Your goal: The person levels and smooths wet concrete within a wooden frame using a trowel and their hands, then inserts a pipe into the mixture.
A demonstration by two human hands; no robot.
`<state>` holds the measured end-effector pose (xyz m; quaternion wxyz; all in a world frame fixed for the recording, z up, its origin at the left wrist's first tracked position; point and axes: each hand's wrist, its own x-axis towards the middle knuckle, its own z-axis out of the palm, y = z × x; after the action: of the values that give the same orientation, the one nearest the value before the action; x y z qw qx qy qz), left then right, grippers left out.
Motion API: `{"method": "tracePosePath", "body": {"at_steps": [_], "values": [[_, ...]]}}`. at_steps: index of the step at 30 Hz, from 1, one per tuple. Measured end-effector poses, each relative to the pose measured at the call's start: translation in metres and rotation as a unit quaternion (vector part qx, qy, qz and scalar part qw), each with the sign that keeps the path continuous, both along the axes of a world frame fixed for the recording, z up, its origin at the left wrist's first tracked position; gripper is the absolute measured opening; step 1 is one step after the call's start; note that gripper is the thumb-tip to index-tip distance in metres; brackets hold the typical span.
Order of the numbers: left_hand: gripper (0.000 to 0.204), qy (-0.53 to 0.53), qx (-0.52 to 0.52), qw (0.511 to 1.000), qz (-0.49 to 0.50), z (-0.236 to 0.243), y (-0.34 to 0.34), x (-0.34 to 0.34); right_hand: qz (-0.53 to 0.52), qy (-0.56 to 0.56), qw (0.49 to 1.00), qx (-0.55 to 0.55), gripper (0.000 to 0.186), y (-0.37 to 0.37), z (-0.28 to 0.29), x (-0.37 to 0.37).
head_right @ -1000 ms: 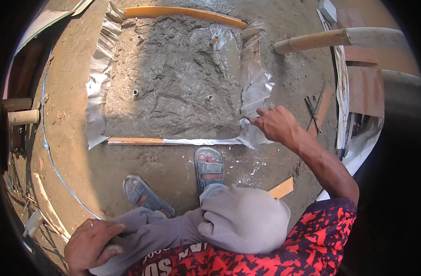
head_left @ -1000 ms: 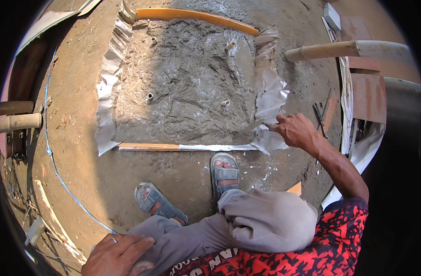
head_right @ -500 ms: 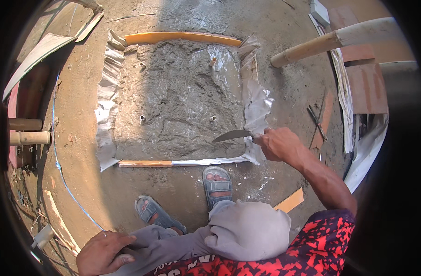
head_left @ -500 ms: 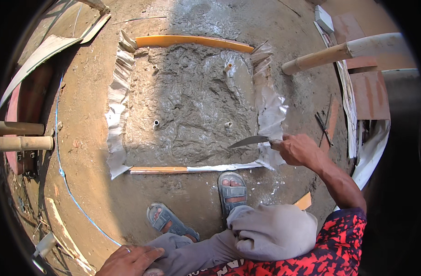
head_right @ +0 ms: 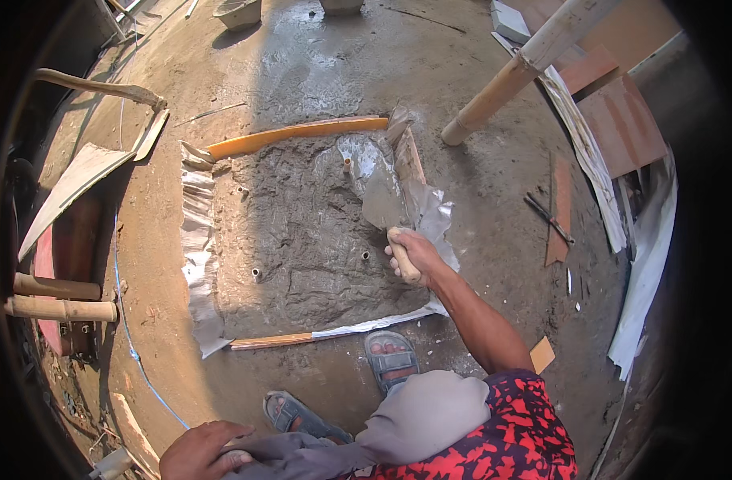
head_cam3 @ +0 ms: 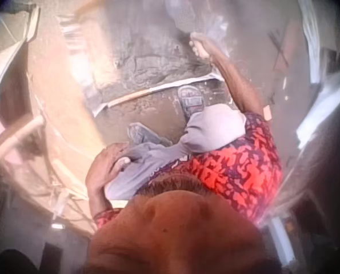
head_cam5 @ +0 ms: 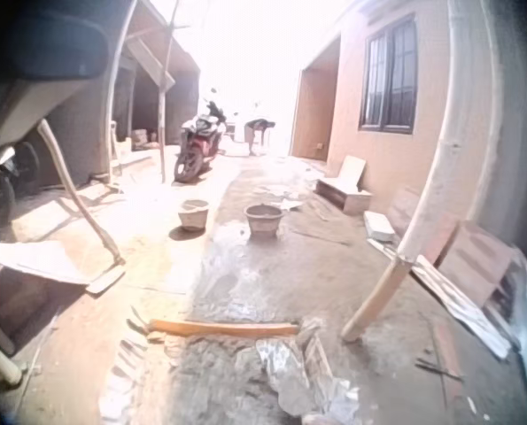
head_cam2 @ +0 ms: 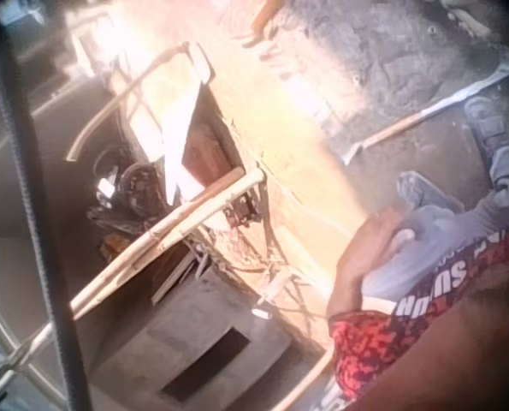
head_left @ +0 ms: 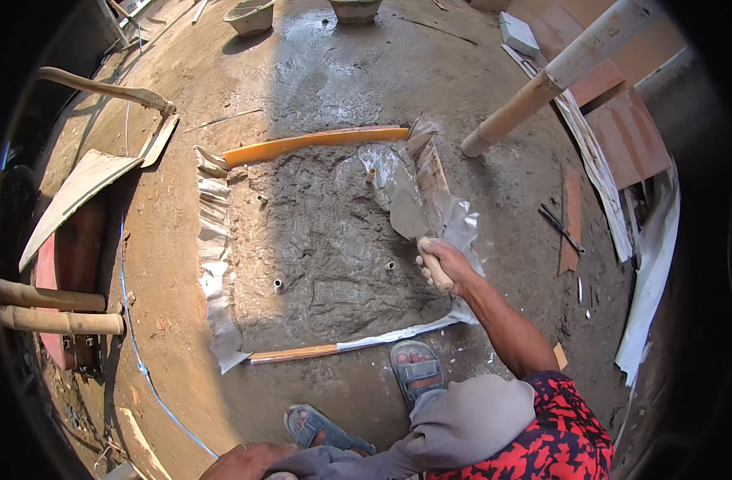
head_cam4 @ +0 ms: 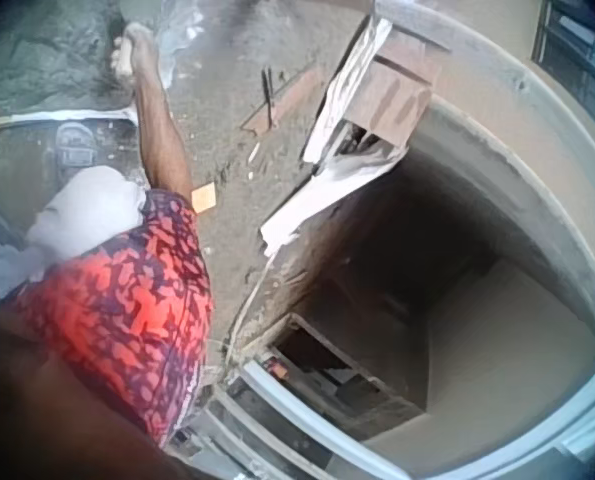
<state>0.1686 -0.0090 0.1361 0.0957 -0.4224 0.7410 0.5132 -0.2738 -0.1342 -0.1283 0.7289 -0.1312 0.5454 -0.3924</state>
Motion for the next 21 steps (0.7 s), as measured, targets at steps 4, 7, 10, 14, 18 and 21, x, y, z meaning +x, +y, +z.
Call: {"method": "tracePosePath", "body": {"at_steps": [4,7,10,14,18,21], "values": [[0.044,-0.016,0.037,0.997,0.059,0.002,-0.008,-0.005,-0.085,-0.217,0.972,0.028,0.028,-0.010,-0.031,0.025],[0.044,-0.042,0.060,0.992,0.100,0.002,-0.009,-0.005,-0.049,-0.252,0.966,0.028,0.030,-0.007,-0.060,0.031],[0.045,-0.058,0.071,0.989,0.119,-0.005,-0.009,-0.006,-0.153,-0.250,0.956,-0.013,0.029,0.005,-0.080,0.017],[0.046,-0.050,0.069,0.989,0.122,-0.008,-0.011,-0.002,-0.211,-0.165,0.963,-0.002,0.029,0.031,-0.055,0.019],[0.046,-0.060,0.071,0.989,0.115,-0.010,-0.017,-0.005,-0.090,-0.120,0.989,0.009,0.026,0.041,-0.045,0.012],[0.045,-0.052,0.068,0.991,0.108,-0.012,-0.021,-0.009,-0.128,-0.092,0.987,0.026,0.025,0.044,-0.051,0.001]]}}
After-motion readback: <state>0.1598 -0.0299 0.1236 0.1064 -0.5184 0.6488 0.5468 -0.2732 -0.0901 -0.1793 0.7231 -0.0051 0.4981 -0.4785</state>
